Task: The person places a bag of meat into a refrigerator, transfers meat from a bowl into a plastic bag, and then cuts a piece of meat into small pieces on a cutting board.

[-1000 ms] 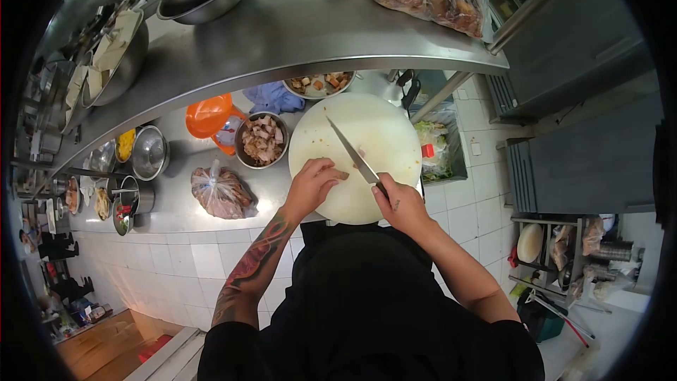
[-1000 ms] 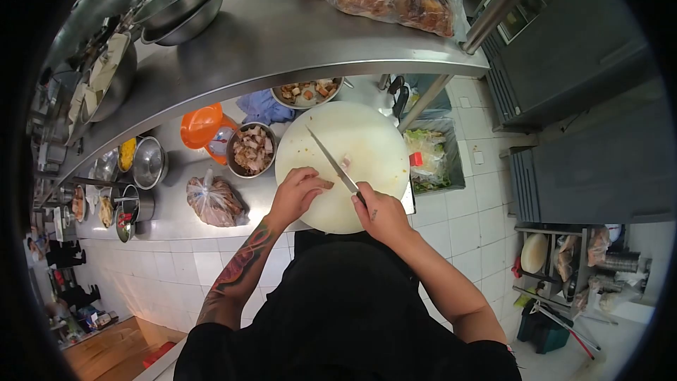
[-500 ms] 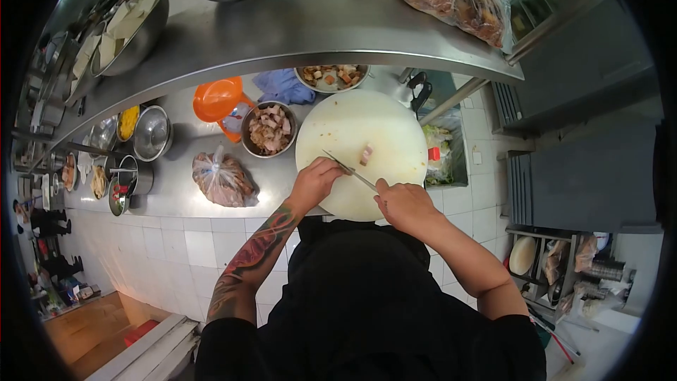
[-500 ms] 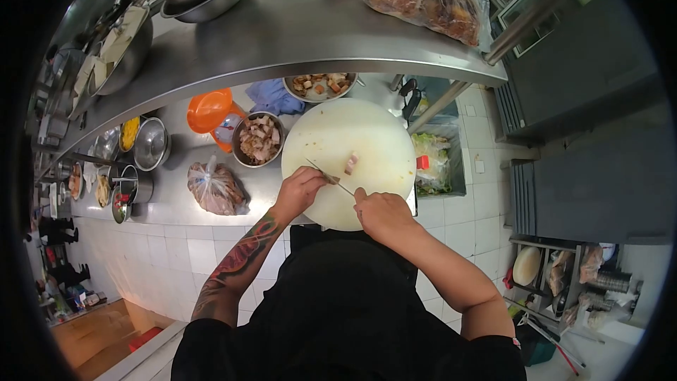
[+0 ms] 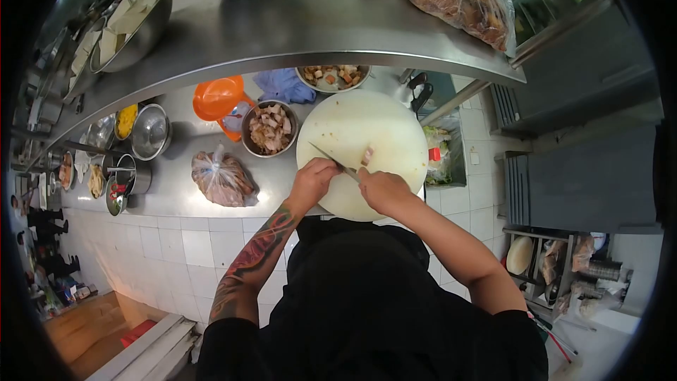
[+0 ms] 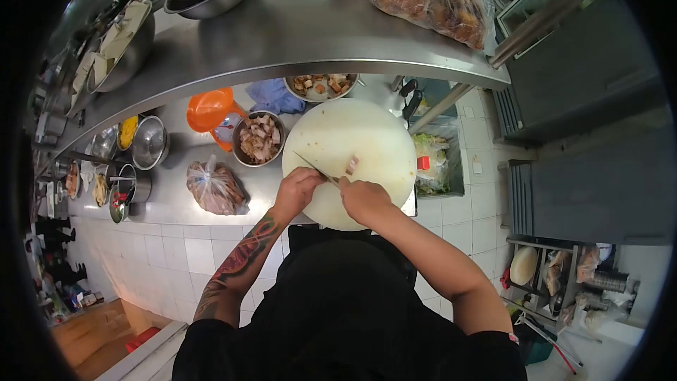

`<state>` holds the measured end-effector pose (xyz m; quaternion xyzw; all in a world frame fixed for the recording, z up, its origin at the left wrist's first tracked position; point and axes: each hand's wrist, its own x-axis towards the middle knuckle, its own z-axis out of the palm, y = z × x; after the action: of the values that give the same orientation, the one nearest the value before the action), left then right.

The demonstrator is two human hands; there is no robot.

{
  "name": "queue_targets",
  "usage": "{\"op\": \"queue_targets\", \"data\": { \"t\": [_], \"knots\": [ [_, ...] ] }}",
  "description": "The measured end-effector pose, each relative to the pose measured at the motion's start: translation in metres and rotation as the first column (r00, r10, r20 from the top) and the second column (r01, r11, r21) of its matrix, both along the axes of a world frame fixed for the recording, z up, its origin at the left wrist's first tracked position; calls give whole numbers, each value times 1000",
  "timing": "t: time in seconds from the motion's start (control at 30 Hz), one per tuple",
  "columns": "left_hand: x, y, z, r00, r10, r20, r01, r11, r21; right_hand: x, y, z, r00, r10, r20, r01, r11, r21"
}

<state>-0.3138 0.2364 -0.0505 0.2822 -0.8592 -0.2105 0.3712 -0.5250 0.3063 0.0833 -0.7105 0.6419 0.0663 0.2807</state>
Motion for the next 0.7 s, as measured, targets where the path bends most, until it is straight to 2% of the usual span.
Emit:
{"op": "queue_targets", "data": {
  "t": [0.2, 0.3, 0.37, 0.4, 0.5, 0.57, 0.6, 0.67, 0.7],
  "knots": [
    [3, -8, 1, 999, 0, 46, 0, 1000, -3, 2, -19, 4, 1000, 17, 14, -16, 999, -44],
    [7, -2, -2, 1000, -8, 26, 8, 1000, -5, 2, -10, -16, 998, 51, -39, -50, 998, 41],
    [7, -4, -3, 1000, 8, 22, -8, 1000, 7, 4, -16, -27, 999, -4, 43, 8, 995, -104],
    [8, -2, -1, 1000, 1, 27, -1, 1000, 6, 1, -13, -26, 999, -11, 48, 16, 994, -104],
    [6, -5, 16, 999, -3, 53, 2, 1000, 25, -25, 0, -16, 987, -88, 138, 104, 988, -114],
    [2, -5, 36, 1000, 12, 7, -12, 1000, 3, -47, 29, -21, 911, -253, 325, 321, 930, -178],
    [-5, -5, 41, 1000, 8, 7, -8, 1000, 5, -55, 41, -36, 911, -256, 324, 324, 929, -177],
    [-35, -9, 51, 996, 60, -61, -59, 998, 27, -66, 58, -70, 869, -352, 348, 463, 828, -317],
    [-52, -12, 54, 997, 52, -61, -51, 998, 21, -66, 59, -66, 866, -357, 350, 469, 822, -322]
  ]
}}
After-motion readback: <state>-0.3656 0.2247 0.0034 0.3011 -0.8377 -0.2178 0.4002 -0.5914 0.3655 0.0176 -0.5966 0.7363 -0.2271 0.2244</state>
